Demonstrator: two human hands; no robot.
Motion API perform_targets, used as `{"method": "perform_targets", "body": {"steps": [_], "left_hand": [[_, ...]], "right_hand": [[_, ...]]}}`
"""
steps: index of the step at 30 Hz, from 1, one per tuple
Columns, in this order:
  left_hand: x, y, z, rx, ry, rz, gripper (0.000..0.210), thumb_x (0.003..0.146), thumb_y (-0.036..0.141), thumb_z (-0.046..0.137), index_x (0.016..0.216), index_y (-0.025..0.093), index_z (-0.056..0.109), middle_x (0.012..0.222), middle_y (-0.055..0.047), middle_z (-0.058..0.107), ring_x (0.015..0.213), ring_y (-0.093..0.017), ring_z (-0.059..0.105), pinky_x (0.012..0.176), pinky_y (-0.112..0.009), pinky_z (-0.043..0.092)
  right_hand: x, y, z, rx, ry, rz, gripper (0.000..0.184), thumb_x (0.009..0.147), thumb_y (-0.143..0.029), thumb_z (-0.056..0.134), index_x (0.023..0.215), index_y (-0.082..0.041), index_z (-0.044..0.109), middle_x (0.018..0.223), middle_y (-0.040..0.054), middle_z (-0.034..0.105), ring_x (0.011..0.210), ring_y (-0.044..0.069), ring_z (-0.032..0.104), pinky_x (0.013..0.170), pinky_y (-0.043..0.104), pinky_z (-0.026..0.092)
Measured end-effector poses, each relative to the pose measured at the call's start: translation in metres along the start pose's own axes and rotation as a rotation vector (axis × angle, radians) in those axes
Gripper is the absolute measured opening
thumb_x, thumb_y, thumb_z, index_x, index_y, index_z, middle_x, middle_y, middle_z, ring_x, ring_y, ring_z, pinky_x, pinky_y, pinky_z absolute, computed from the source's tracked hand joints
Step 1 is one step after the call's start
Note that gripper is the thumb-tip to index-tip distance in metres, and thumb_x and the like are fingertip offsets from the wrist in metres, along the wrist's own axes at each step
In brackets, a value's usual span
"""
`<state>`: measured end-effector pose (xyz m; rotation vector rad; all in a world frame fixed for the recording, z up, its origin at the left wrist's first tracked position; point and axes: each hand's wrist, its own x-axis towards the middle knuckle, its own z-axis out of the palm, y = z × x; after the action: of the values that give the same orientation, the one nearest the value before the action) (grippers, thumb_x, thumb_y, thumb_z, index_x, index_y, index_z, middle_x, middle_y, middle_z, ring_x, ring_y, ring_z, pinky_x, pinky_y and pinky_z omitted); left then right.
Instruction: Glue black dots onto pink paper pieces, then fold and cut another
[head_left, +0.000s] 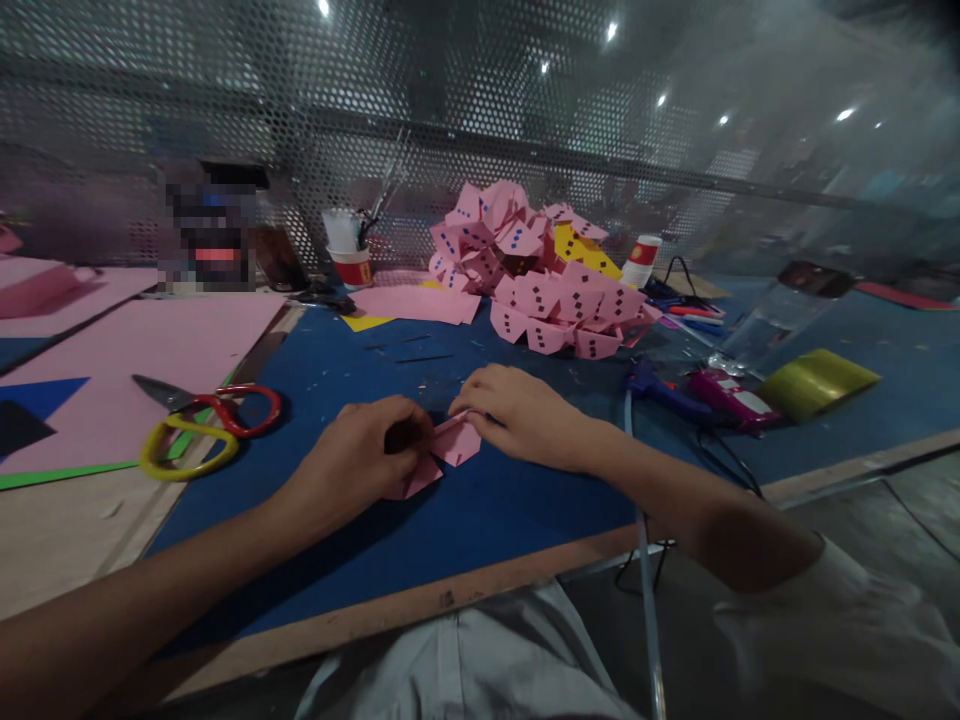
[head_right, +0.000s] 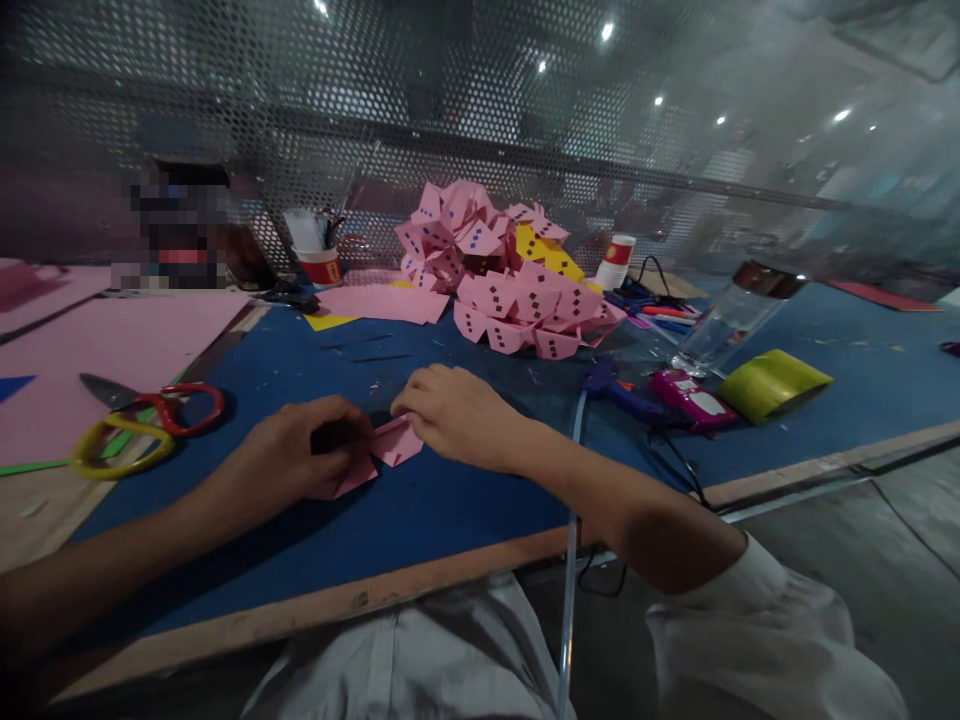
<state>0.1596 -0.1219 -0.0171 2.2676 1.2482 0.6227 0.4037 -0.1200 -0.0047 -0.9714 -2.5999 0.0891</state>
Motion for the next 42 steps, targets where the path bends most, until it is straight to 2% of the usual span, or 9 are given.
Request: {"method": "perform_targets", "body": {"steps": [6, 11, 16, 20, 23, 28, 34, 42], "left_hand": [[-0.002, -0.003, 0.003, 0.109, 0.028, 0.107, 0.014, 0.088, 0.026, 0.059, 0.093, 0.026, 0.072, 0.086, 0.002, 0.076, 0.082, -0.021, 0.068, 0.083, -0.036, 0.041], [-0.004, -0.003, 0.004, 0.139, 0.062, 0.191, 0.012, 0.091, 0.024, 0.058, 0.094, 0.026, 0.069, 0.091, 0.001, 0.075, 0.091, -0.023, 0.067, 0.089, -0.04, 0.036], [-0.006, -0.001, 0.005, 0.172, 0.043, 0.26, 0.01, 0.096, 0.031, 0.062, 0.095, 0.026, 0.07, 0.094, 0.002, 0.074, 0.093, -0.023, 0.065, 0.089, -0.04, 0.035], [-0.006, -0.002, 0.005, 0.218, 0.032, 0.299, 0.015, 0.093, 0.04, 0.071, 0.099, 0.027, 0.071, 0.1, 0.001, 0.074, 0.095, -0.024, 0.063, 0.09, -0.04, 0.036], [-0.005, -0.004, 0.005, 0.254, 0.049, 0.337, 0.017, 0.091, 0.04, 0.075, 0.101, 0.026, 0.071, 0.102, 0.0, 0.073, 0.095, -0.024, 0.063, 0.089, -0.04, 0.036], [-0.006, -0.008, 0.006, 0.297, 0.072, 0.436, 0.012, 0.099, 0.035, 0.065, 0.096, 0.025, 0.072, 0.102, -0.001, 0.072, 0.095, -0.023, 0.061, 0.084, -0.039, 0.035], [-0.007, -0.01, 0.007, 0.393, 0.069, 0.453, 0.02, 0.101, 0.033, 0.06, 0.089, 0.023, 0.072, 0.096, -0.004, 0.072, 0.091, -0.024, 0.059, 0.081, -0.04, 0.036], [-0.01, -0.006, 0.006, 0.426, 0.08, 0.485, 0.02, 0.104, 0.029, 0.054, 0.095, 0.023, 0.071, 0.097, -0.005, 0.075, 0.093, -0.024, 0.062, 0.081, -0.039, 0.038]], "right_hand": [[0.003, 0.011, 0.008, -0.114, -0.064, 0.032, 0.021, 0.106, -0.024, 0.053, 0.115, -0.019, 0.072, 0.116, 0.0092, 0.069, 0.111, 0.024, 0.059, 0.09, 0.036, 0.036], [0.001, 0.007, -0.001, -0.111, -0.103, 0.072, 0.017, 0.105, -0.023, 0.055, 0.112, -0.018, 0.07, 0.115, 0.0084, 0.069, 0.109, 0.023, 0.059, 0.087, 0.035, 0.033], [-0.004, 0.006, -0.012, -0.166, -0.129, 0.136, 0.016, 0.103, -0.019, 0.054, 0.108, -0.017, 0.07, 0.112, 0.0087, 0.069, 0.104, 0.023, 0.058, 0.087, 0.035, 0.032], [-0.006, 0.004, -0.017, -0.179, -0.148, 0.18, 0.015, 0.101, -0.018, 0.056, 0.106, -0.017, 0.07, 0.11, 0.0084, 0.069, 0.102, 0.023, 0.059, 0.088, 0.035, 0.032], [-0.005, 0.001, -0.02, -0.172, -0.174, 0.213, 0.015, 0.102, -0.026, 0.059, 0.106, -0.017, 0.07, 0.11, 0.0086, 0.07, 0.102, 0.023, 0.06, 0.086, 0.034, 0.032], [-0.003, -0.003, -0.02, -0.197, -0.184, 0.257, 0.022, 0.104, -0.036, 0.061, 0.1, -0.017, 0.07, 0.106, 0.0075, 0.073, 0.1, 0.023, 0.061, 0.085, 0.034, 0.032], [0.001, -0.004, -0.015, -0.245, -0.199, 0.264, 0.035, 0.11, -0.04, 0.048, 0.102, -0.014, 0.07, 0.109, 0.0111, 0.072, 0.103, 0.025, 0.062, 0.083, 0.035, 0.032], [0.003, -0.001, -0.012, -0.039, -0.119, 0.328, 0.021, 0.101, -0.034, 0.065, 0.089, -0.017, 0.066, 0.097, 0.004, 0.072, 0.088, 0.019, 0.061, 0.077, 0.031, 0.033]]}}
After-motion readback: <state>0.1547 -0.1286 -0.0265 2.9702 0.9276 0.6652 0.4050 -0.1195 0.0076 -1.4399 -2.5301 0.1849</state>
